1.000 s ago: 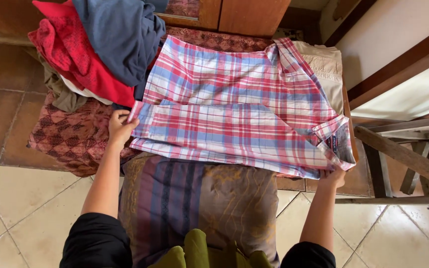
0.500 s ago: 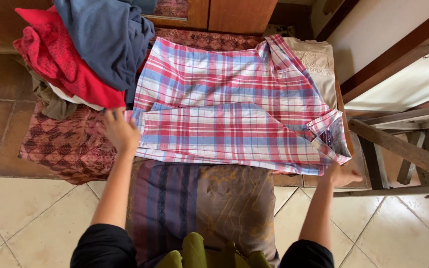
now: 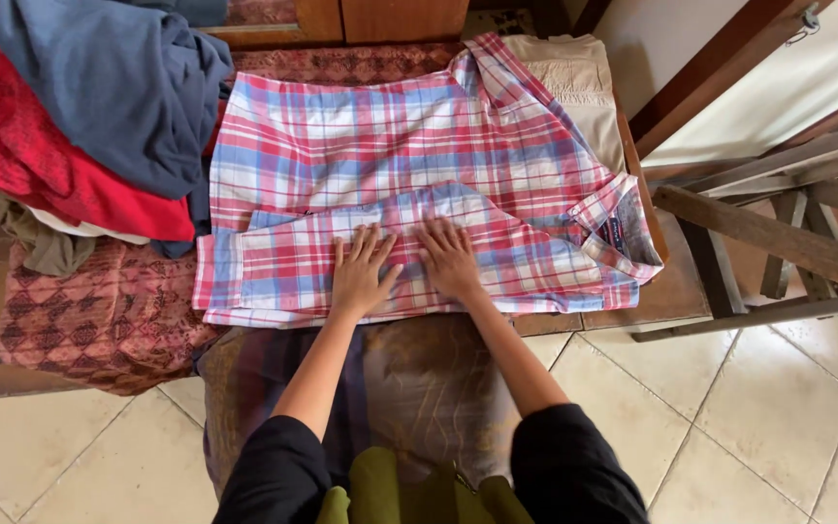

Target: Fold various shirts and trousers systematically on a patterned surface near a wardrobe.

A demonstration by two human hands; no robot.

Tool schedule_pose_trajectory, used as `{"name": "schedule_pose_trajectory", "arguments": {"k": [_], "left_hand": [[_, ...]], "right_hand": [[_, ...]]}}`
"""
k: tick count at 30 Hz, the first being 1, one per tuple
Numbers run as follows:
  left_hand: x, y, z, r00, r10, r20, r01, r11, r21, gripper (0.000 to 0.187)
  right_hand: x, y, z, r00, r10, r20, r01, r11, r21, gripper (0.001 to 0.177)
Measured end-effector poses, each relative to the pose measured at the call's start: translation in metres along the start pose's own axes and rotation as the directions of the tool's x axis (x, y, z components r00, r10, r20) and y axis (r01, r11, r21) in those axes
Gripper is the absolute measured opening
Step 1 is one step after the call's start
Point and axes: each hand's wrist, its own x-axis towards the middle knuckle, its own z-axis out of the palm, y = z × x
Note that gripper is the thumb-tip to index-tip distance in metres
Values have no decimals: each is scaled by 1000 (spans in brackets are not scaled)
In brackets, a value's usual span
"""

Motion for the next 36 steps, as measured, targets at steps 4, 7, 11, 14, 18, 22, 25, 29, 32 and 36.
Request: {"name": "schedule_pose_trajectory", "arguments": {"k": [4, 7, 11, 14, 18, 22, 25, 29, 32, 36], "left_hand": [[0, 0, 4, 1000, 4, -14, -4, 1000, 14, 64], [3, -2, 3, 991, 43, -130, -36, 998, 55, 65], [26, -33, -7, 986, -68, -151, 46, 989, -143, 45], [28, -81, -29, 956, -173, -237, 137, 977, -163, 52], [17, -118, -87, 966, -257, -2, 257, 966, 18, 66], [12, -135, -104, 925, -343, 161, 336, 939, 75, 68], [13, -151, -89, 957, -256, 137, 231, 957, 177, 72], [12, -156, -85, 984, -137, 113, 131, 990, 59, 65], [10, -150, -108, 985, -149, 83, 149, 989, 9, 59], [24, -142, -146, 989, -147, 9, 147, 989, 9, 51]], "right_hand": [[-60, 83, -52, 999, 45, -18, -47, 992, -118, 49], [-107, 145, -78, 965, 166, -205, -201, 965, -165, 51], [-142, 183, -121, 853, 487, -190, -517, 839, -171, 61], [-155, 193, -134, 839, 517, -171, -544, 810, -219, 63], [-133, 191, -139, 897, 415, -155, -442, 855, -273, 56], [-104, 184, -134, 900, 430, -69, -435, 889, -142, 56], [-100, 186, -128, 906, 423, -14, -420, 896, -146, 48], [-109, 204, -129, 959, 284, 6, -279, 946, -167, 27], [-104, 200, -146, 957, 284, 52, -280, 957, -78, 19], [-76, 200, -174, 917, 386, 97, -386, 922, -21, 31]]}}
